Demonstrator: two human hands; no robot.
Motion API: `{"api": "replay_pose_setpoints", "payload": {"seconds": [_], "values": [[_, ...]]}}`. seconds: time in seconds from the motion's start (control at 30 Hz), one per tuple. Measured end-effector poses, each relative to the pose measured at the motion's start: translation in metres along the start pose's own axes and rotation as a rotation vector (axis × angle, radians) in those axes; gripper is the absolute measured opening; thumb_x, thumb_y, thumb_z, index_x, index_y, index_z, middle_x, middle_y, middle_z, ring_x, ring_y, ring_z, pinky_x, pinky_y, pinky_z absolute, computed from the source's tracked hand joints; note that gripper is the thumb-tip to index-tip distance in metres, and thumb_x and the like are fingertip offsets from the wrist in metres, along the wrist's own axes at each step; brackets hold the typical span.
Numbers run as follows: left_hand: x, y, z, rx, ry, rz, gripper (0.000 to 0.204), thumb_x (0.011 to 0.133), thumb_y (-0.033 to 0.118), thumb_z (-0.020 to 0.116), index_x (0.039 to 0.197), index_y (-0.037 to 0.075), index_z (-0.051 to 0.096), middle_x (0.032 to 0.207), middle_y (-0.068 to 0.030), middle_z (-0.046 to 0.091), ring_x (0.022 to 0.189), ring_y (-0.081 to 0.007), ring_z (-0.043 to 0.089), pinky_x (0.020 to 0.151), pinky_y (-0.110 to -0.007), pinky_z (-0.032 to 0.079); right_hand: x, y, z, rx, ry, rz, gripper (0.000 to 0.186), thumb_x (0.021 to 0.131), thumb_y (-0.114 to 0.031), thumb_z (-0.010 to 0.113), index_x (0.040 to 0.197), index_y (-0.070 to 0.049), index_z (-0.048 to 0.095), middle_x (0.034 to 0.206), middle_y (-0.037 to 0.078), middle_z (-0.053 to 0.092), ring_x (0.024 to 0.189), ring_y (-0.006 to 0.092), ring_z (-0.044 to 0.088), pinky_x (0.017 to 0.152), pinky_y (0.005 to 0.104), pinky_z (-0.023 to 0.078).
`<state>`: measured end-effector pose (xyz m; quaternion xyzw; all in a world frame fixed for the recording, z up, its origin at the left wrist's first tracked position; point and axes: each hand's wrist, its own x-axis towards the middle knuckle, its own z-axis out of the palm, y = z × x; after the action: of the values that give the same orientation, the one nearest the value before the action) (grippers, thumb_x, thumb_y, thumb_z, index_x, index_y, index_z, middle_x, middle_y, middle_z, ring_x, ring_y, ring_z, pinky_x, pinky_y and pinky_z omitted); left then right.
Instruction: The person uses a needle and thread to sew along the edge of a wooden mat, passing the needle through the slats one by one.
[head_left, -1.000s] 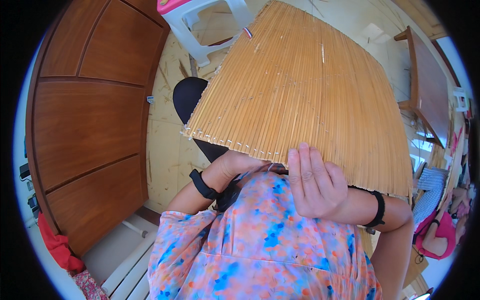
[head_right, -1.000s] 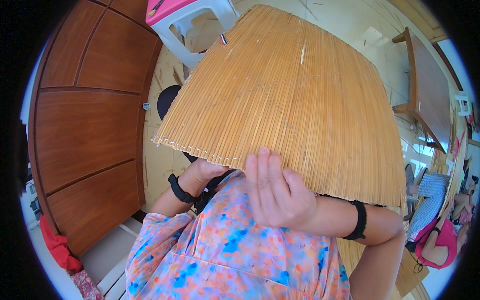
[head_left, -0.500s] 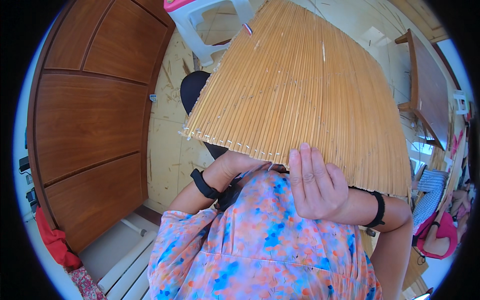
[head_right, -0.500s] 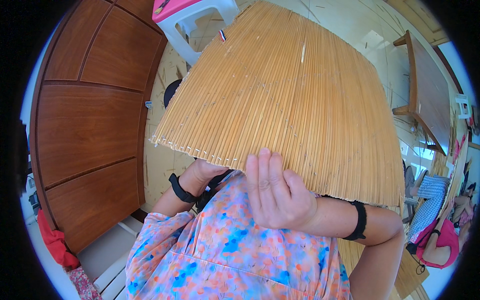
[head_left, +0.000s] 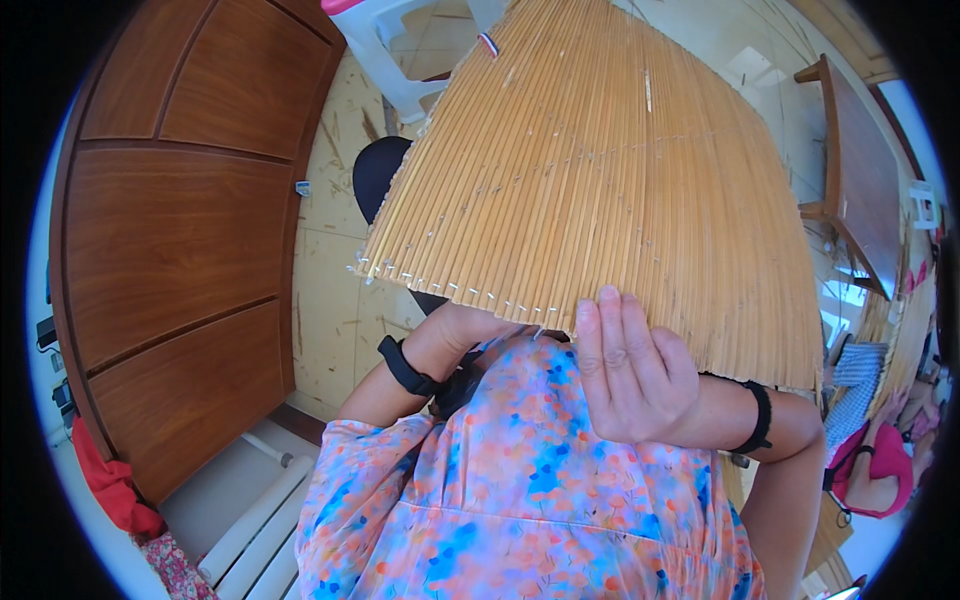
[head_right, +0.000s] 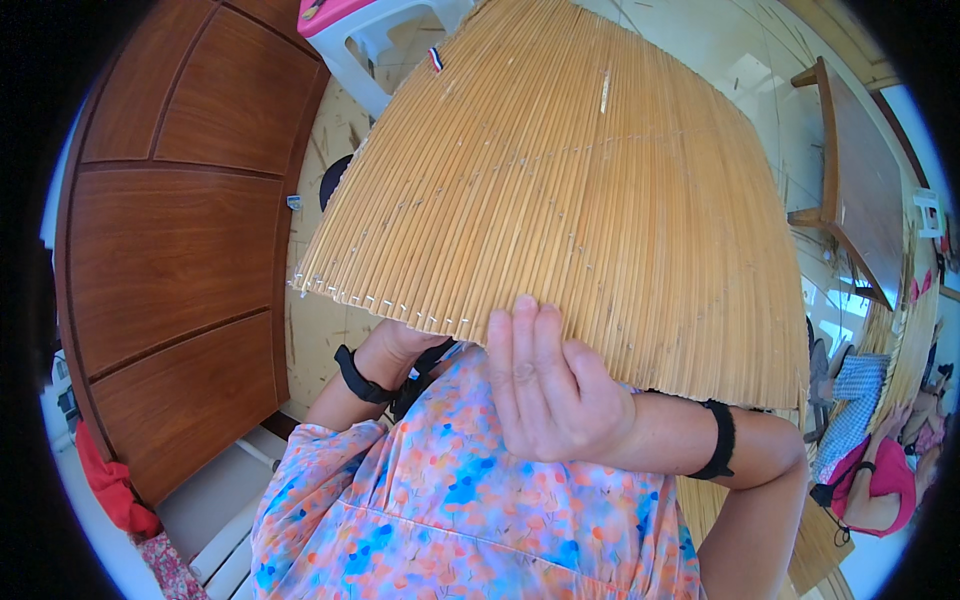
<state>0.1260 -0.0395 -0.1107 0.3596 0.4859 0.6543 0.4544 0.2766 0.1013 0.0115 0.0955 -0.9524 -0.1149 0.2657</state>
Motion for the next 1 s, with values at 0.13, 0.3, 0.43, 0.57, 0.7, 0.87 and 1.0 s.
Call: {"api": "replay_pose_setpoints", "payload": {"seconds": [0.13, 0.3, 0.43, 0.57, 0.7, 0.87, 1.0], "values": [[0.001, -0.002, -0.001, 0.001, 0.012, 0.003, 0.035, 0.089, 0.016, 0.066, 0.122, 0.005, 0.061, 0.119, -0.0069, 0.064, 0.110, -0.0226, 0.059, 0.096, -0.035, 0.046, 0.000, 0.008, 0.004, -0.010, 0.002, -0.048, 0.027, 0.081, -0.009, 0.054, 0.095, 0.010, 0.068, 0.087, 0.023, 0.069, 0.078, 0.0268, 0.066, 0.055, 0.0269, 0.042], [0.011, 0.000, 0.007, -0.118, 0.023, -0.040, 0.034, 0.089, 0.013, 0.065, 0.121, 0.004, 0.061, 0.119, -0.0067, 0.063, 0.110, -0.0220, 0.059, 0.097, -0.035, 0.045, 0.004, 0.029, -0.004, 0.120, -0.098, -0.021, 0.035, 0.075, -0.010, 0.057, 0.100, 0.012, 0.065, 0.093, 0.022, 0.067, 0.084, 0.0262, 0.064, 0.060, 0.0307, 0.045], [0.035, 0.009, 0.024, -0.713, 0.029, -0.149, 0.038, 0.086, 0.002, 0.056, 0.124, 0.000, 0.057, 0.123, -0.0088, 0.059, 0.117, -0.0222, 0.055, 0.101, -0.036, 0.042, 0.006, 0.053, -0.002, 0.306, -0.216, 0.065, 0.044, 0.064, -0.009, 0.058, 0.104, 0.011, 0.062, 0.096, 0.019, 0.066, 0.090, 0.0259, 0.063, 0.066, 0.0335, 0.047], [0.049, 0.014, 0.035, -0.741, 0.040, -0.109, 0.040, 0.086, -0.001, 0.049, 0.127, -0.004, 0.052, 0.128, -0.0125, 0.055, 0.124, -0.0230, 0.050, 0.108, -0.036, 0.037, -0.001, 0.063, 0.005, 0.326, -0.196, 0.119, 0.040, 0.065, -0.008, 0.060, 0.102, 0.009, 0.063, 0.093, 0.017, 0.067, 0.087, 0.0254, 0.065, 0.065, 0.0339, 0.047], [0.057, 0.029, 0.042, -0.694, 0.083, -0.124, 0.038, 0.091, 0.004, 0.047, 0.128, -0.006, 0.051, 0.128, -0.0157, 0.055, 0.125, -0.0249, 0.050, 0.110, -0.037, 0.036, -0.004, 0.066, 0.004, 0.337, -0.162, 0.178, 0.037, 0.068, -0.008, 0.062, 0.103, 0.005, 0.063, 0.091, 0.014, 0.068, 0.078, 0.0247, 0.066, 0.062, 0.0351, 0.047], [0.072, 0.038, 0.035, -0.555, 0.019, -0.197, 0.041, 0.098, 0.018, 0.046, 0.129, -0.009, 0.050, 0.128, -0.0165, 0.056, 0.121, -0.0247, 0.053, 0.109, -0.038, 0.037, 0.006, 0.079, 0.011, 0.375, -0.156, 0.314, 0.024, 0.072, -0.006, 0.062, 0.096, -0.002, 0.063, 0.079, 0.009, 0.068, 0.068, 0.0260, 0.065, 0.057, 0.0375, 0.047], [0.078, 0.039, 0.027, -0.495, 0.026, -0.187, 0.040, 0.100, 0.027, 0.043, 0.120, -0.006, 0.056, 0.122, -0.0152, 0.060, 0.117, -0.0236, 0.056, 0.103, -0.036, 0.041, 0.014, 0.097, 0.024, 0.446, -0.211, 0.352, 0.022, 0.073, -0.004, 0.065, 0.094, -0.006, 0.064, 0.074, 0.010, 0.066, 0.065, 0.0291, 0.064, 0.057, 0.0389, 0.048]]}}
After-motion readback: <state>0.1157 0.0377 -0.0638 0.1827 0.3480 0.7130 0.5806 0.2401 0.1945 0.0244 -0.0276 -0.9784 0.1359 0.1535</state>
